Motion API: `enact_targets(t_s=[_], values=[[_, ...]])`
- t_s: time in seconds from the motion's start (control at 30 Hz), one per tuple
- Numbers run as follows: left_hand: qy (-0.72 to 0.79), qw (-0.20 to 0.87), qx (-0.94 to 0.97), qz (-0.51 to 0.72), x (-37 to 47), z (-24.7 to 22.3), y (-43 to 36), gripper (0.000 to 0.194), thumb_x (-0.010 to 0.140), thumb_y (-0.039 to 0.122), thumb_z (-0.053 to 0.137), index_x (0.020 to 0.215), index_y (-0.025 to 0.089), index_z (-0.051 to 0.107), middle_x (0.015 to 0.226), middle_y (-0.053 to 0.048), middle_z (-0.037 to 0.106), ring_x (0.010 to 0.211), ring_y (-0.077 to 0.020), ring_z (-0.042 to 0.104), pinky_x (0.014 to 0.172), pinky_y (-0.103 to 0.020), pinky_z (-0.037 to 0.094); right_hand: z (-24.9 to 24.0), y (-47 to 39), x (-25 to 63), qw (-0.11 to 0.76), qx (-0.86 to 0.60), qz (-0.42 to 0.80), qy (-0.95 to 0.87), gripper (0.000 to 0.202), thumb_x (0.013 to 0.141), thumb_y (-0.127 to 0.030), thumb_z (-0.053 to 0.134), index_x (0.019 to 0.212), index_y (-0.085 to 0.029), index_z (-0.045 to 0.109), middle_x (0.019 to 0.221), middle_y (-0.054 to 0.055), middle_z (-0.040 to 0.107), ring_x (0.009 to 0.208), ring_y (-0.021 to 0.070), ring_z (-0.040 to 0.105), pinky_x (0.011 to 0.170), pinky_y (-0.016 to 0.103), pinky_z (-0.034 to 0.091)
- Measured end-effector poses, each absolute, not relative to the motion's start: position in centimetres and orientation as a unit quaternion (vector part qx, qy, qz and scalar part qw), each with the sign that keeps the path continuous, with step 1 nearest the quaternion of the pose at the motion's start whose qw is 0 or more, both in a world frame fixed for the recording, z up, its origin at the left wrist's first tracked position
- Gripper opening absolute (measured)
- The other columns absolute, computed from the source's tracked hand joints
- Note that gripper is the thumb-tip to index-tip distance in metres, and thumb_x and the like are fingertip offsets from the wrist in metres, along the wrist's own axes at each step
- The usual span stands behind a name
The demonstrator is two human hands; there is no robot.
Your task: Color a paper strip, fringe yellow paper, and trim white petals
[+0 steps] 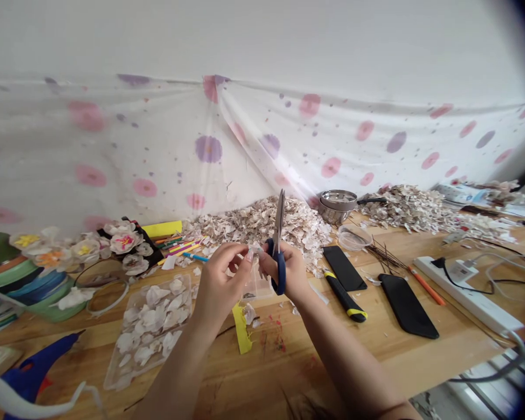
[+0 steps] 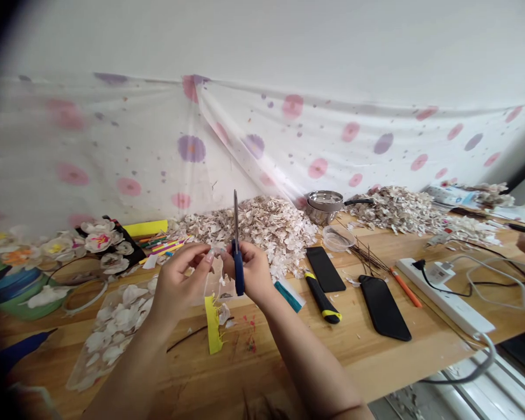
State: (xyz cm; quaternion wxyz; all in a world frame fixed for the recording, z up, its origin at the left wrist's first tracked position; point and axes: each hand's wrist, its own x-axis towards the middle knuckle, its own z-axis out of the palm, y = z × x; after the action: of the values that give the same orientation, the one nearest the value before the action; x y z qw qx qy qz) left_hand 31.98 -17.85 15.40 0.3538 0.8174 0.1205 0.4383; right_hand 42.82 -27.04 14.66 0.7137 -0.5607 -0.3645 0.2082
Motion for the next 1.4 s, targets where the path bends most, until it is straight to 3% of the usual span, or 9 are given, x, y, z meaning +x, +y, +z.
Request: enact_targets(t_s=[0.3,0.47,0.67,0.83,1.4], values=[[0.107,0.325,0.816,0.466,31.4,15.6,-17.2,0.010,0.087,0.024,0.056,0.091,0.018,0.063,0.090,-0.003,0.061,0.070,-0.0115,0.057,0.064,-0.023,0.047,14.2,-26.9,43.1,0.713,-0.553,0.186,-0.390,0.026,0.073,-0.040,0.070,0.075,-0.018,0.056,0.054,-0.004,0.053,0.048,0.0104,0.046,0.048,0.023,0.037],[0.130,0.181,0.796,0.563,30.6,16.4,-16.5,0.009,0.085,0.018,0.058,0.092,0.016,0.063,0.089,-0.005,0.064,0.070,-0.0128,0.057,0.066,-0.025,0.048,13.0,-26.2,43.1,0.717,-0.514,0.221,-0.417,0.044,0.078,-0.062,0.057,0.076,-0.019,0.049,0.050,-0.004,0.047,0.045,0.0110,0.043,0.048,0.025,0.037],[0.176,-0.010,0.776,0.606,29.6,17.0,-15.8,0.014,0.083,0.013,0.059,0.095,0.014,0.065,0.093,-0.010,0.067,0.070,-0.0164,0.063,0.069,-0.028,0.050,12.0,-26.0,41.9,0.586,-0.579,0.200,-0.531,0.050,0.086,-0.067,0.042,0.095,-0.018,0.049,0.079,0.002,0.049,0.072,0.0158,0.047,0.068,0.029,0.042],[0.176,-0.018,0.777,0.604,29.5,17.0,-15.8,0.014,0.083,0.013,0.057,0.094,0.012,0.065,0.092,-0.011,0.068,0.076,-0.0193,0.066,0.070,-0.028,0.051,12.0,-25.8,40.6,0.528,-0.568,0.247,-0.581,0.051,0.084,-0.067,0.045,0.094,-0.017,0.049,0.086,0.004,0.050,0.080,0.0181,0.047,0.072,0.031,0.043],[0.149,0.006,0.802,0.578,30.2,16.3,-15.9,0.015,0.083,0.013,0.058,0.096,0.013,0.065,0.094,-0.010,0.067,0.082,-0.0201,0.065,0.070,-0.028,0.052,11.8,-25.5,40.6,0.573,-0.547,0.279,-0.543,0.057,0.081,-0.073,0.044,0.086,-0.016,0.049,0.078,0.001,0.044,0.071,0.0148,0.040,0.067,0.029,0.036]])
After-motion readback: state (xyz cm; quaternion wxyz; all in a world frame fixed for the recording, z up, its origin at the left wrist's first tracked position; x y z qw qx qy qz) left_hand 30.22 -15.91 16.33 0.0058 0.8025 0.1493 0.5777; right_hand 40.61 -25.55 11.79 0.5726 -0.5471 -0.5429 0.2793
